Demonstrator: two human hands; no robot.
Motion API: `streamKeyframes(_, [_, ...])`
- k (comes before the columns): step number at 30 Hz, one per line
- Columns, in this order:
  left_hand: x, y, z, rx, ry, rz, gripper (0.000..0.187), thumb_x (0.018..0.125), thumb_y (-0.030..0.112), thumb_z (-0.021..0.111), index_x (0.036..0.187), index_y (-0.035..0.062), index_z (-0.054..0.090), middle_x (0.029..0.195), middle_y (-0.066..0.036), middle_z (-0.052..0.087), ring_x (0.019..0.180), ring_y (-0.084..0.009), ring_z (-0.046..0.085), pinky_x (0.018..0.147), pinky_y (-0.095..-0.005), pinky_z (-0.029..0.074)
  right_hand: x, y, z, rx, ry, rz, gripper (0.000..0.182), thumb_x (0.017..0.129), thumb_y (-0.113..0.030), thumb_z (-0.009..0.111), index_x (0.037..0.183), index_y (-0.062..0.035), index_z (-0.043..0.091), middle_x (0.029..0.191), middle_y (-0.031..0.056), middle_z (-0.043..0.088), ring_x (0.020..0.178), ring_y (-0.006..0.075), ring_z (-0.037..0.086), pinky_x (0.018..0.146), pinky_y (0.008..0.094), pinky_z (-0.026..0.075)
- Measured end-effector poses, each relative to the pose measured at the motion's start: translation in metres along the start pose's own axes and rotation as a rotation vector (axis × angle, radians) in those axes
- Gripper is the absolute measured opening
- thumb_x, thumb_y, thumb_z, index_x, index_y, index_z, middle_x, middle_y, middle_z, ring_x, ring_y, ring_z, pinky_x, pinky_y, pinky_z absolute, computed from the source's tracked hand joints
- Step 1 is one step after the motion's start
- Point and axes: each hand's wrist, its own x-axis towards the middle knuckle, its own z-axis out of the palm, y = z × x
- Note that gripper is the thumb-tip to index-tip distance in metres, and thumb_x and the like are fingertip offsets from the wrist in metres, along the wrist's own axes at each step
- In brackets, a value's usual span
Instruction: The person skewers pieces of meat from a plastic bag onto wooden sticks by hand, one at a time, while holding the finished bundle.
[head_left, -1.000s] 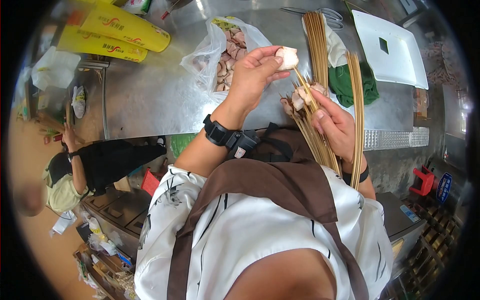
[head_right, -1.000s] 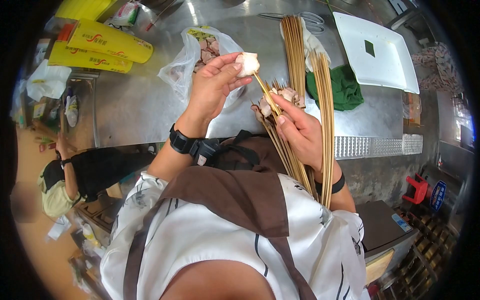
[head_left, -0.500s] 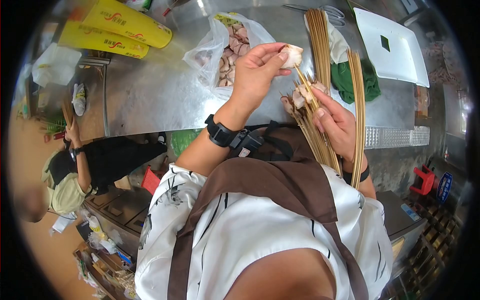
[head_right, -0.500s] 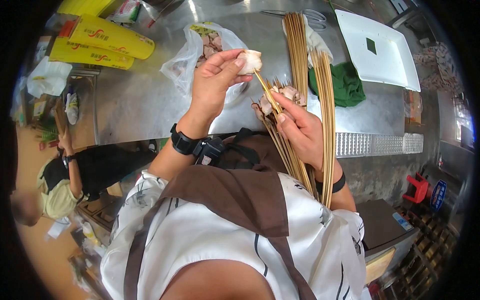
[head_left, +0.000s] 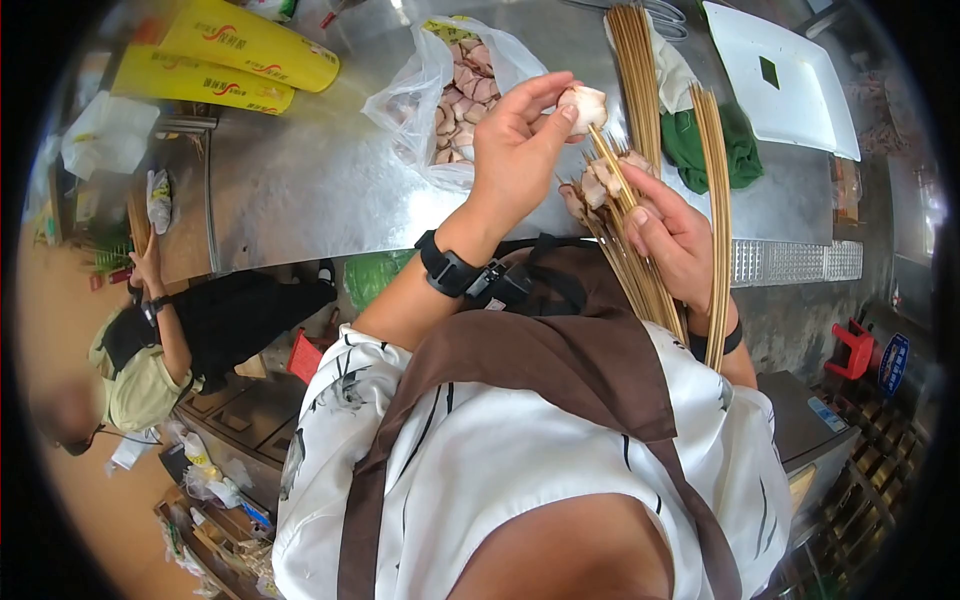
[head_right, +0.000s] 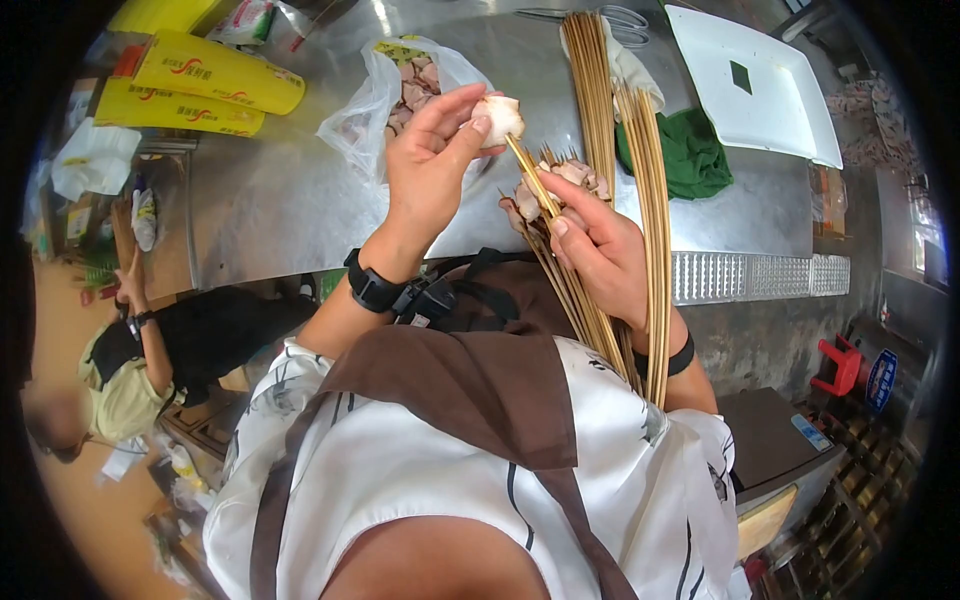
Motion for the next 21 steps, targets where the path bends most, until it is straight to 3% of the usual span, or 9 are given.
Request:
streamKeyframes(11, [0.01,-0.003,0.0,-0.13,-0.023,-0.165,0.019,0.084,0.007,0.054,0.101,-0.001,0.056,0.093,-0.009,0.061,0.082,-0.0136,0.059,0.068,-0.0257,0.052,0.0,0.003,-0.004,0.006,0.002,-0.027,0.041,0.089,-0.005,0.04,0.129,0.0021,0.035,0.065,-0.0027,0.042,0.059,0.0042,0.038,0.055,0.0186,0.033])
streamKeyframes(13, [0.011,-0.003,-0.003,-0.133,-0.046,-0.248,0.019,0.086,0.009,0.053,0.102,-0.0011,0.055,0.098,-0.011,0.061,0.087,-0.0176,0.06,0.071,-0.0295,0.051,0.0,0.004,-0.004,0.012,0.003,-0.031,0.041,0.089,-0.005,0.04,0.129,0.0021,0.035,0.065,-0.0027,0.041,0.059,0.0042,0.038,0.055,0.0183,0.033])
streamKeyframes(21, [0.017,-0.006,-0.007,-0.28,-0.082,-0.441,0.021,0.085,0.012,0.055,0.101,-0.0013,0.056,0.096,-0.013,0.061,0.084,-0.0252,0.062,0.072,-0.0327,0.05,0.0,0.004,-0.005,0.059,-0.001,-0.031,0.041,0.089,-0.004,0.04,0.129,0.0038,0.034,0.065,-0.0023,0.042,0.059,0.0042,0.038,0.054,0.0185,0.032])
